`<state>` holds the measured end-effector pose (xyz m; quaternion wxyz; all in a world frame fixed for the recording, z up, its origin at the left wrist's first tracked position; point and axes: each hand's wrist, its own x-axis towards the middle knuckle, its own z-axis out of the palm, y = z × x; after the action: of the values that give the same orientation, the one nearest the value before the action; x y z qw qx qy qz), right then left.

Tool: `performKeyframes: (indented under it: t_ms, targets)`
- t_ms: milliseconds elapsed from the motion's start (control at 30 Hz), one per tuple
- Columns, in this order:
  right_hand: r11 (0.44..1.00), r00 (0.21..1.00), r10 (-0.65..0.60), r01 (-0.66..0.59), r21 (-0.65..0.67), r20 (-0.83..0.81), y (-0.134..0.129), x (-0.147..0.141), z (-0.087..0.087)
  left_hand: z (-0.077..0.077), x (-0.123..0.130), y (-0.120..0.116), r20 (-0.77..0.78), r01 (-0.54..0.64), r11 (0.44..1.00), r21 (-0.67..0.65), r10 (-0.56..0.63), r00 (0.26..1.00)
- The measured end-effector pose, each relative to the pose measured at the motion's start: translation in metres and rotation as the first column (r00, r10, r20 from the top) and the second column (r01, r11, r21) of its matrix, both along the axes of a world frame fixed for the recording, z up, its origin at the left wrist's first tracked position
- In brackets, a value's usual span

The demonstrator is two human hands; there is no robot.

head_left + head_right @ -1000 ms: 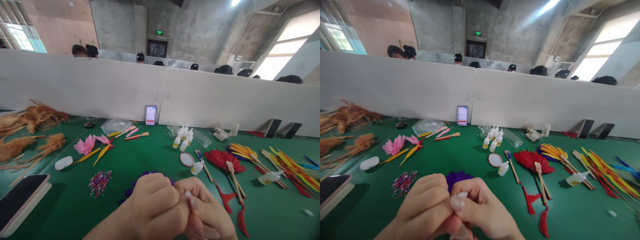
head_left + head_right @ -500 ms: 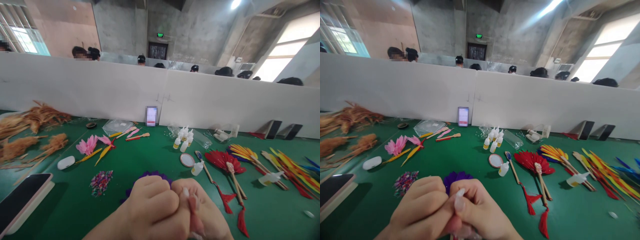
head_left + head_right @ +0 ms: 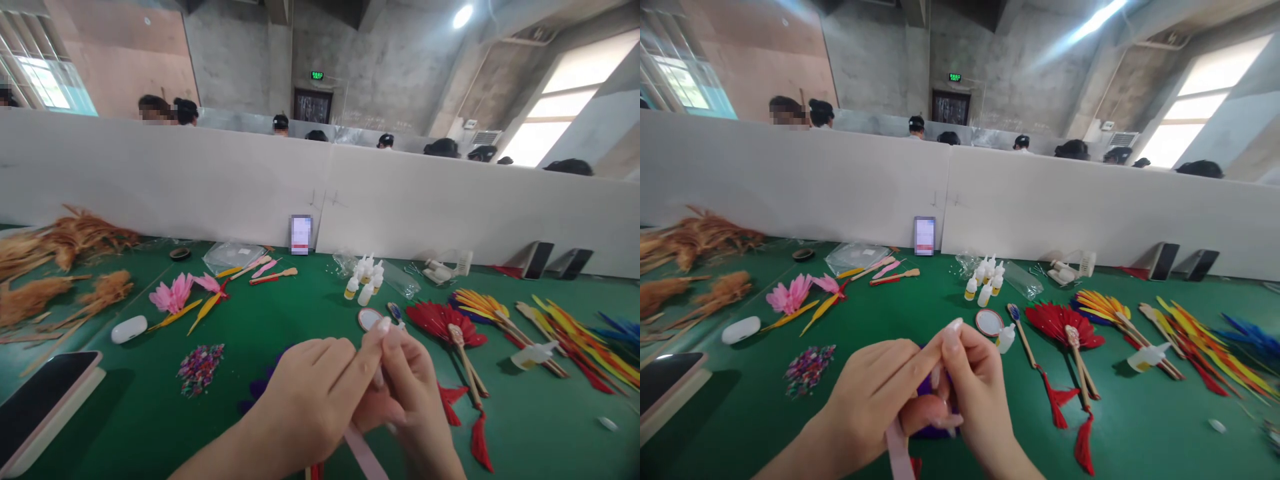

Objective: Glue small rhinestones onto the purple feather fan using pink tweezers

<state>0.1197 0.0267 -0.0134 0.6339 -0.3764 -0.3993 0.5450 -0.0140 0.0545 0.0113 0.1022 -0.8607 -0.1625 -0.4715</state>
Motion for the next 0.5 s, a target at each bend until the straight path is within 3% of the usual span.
performKeyframes:
  t_ms: [100, 300, 400, 500]
  targets:
    - [0.995, 0.996, -0.078, 0.075, 0.059, 0.05, 0.003, 0.006, 0.006, -0.005, 0.005, -0.001, -0.025, 0.007, 0.992, -0.123, -0.011, 1.0]
    - [0.991, 0.997, -0.07, 0.064, 0.118, 0.045, 0.004, 0.009, 0.011, -0.012, 0.013, -0.008, 0.089, 0.115, 0.921, -0.373, -0.088, 0.992]
    - [0.988, 0.999, -0.043, 0.041, 0.147, 0.009, 0.003, 0.007, 0.008, -0.011, 0.01, -0.006, 0.257, 0.253, 0.845, -0.471, -0.143, 0.956]
    - [0.989, 1.0, 0.013, -0.01, 0.148, -0.023, 0.004, 0.007, 0.007, -0.005, -0.004, 0.004, 0.489, 0.306, 0.797, -0.521, -0.016, 0.872]
